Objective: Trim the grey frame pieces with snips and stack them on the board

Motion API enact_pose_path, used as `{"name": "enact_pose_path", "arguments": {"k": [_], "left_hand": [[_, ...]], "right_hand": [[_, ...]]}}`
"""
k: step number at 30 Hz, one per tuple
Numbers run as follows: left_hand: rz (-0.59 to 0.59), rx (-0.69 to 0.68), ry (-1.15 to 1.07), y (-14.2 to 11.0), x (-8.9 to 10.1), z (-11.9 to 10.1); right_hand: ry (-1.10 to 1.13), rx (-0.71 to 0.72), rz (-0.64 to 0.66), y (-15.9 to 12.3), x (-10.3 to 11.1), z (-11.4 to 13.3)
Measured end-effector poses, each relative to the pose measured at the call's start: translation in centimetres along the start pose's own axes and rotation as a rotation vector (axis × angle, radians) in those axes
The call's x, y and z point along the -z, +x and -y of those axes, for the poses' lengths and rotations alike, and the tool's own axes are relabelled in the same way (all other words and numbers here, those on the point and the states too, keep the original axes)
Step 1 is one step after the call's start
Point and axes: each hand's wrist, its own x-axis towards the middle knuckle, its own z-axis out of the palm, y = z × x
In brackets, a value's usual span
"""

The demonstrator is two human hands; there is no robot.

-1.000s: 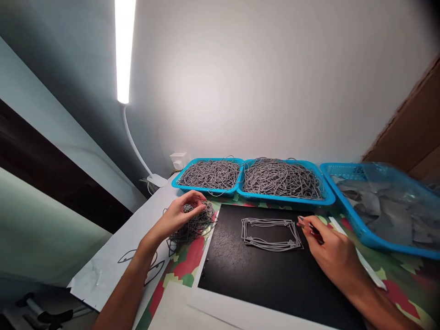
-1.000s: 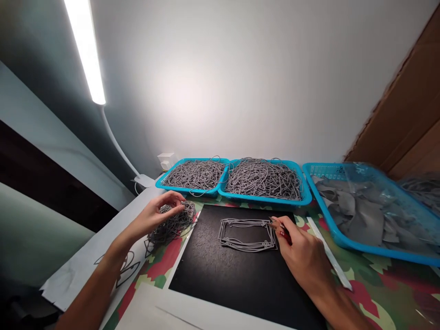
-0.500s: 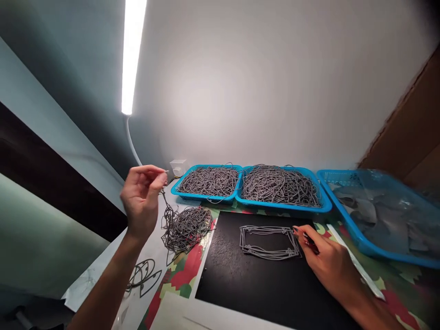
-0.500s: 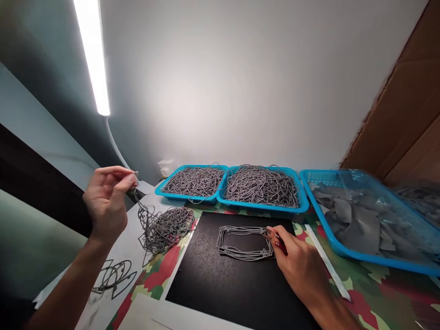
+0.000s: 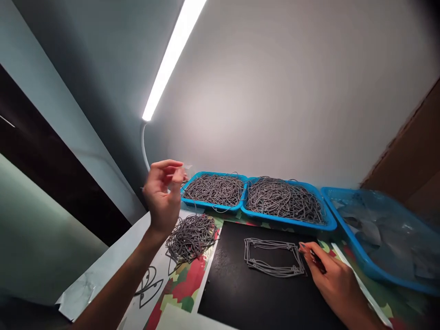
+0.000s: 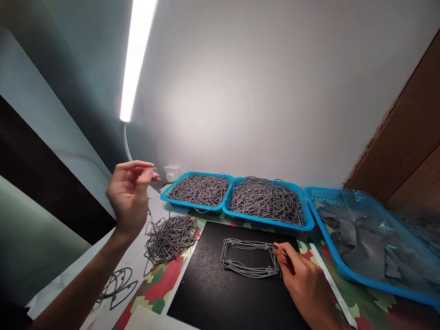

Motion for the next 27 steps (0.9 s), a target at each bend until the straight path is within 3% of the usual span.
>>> {"name": "enact_pose_path", "arguments": {"k": [3, 7, 9, 12, 14, 19, 22, 24, 27], "left_hand": [[0.152, 0.085, -0.009, -0.3, 0.1, 0.5], [0.108, 0.060, -0.009, -0.7, 0.8, -0.3], [0.162, 0.031, -0.021, -0.8, 1.0, -1.6], [0.433, -0.042, -0.036, -1.6, 0.7, -3.7], [0.648, -0.122, -0.065, -3.6, 0.1, -4.9], [1.110, -0.261, -0.036, -12.4, -1.6, -7.5], [1.214, -0.253, -0.086, -15.5, -2.4, -7.8], [1.211, -0.213, -0.055, -15.0, -2.7, -6.8], [1.297, -0.147, 0.042, -11.7, -2.5, -3.9]], "right_hand": [[0.018, -0.006, 0.024, -0.4, -0.3, -0.5], [0.009, 0.007, 0.016, -0.4, -0.4, -0.5], [0.018, 0.004, 0.013, 0.0, 0.0, 0.1], [0.078, -0.017, -0.004, 0.6, 1.0, 1.4], [0.089, -0.032, -0.030, 1.0, 1.6, 2.1], [0.068, -0.085, -0.053, 1.6, 2.4, 2.1], [0.076, -0.107, -0.044, 1.8, 2.6, 1.8], [0.086, -0.117, -0.019, 2.0, 2.9, 2.0], [0.117, -0.118, 0.084, 2.2, 3.8, 3.2]]}}
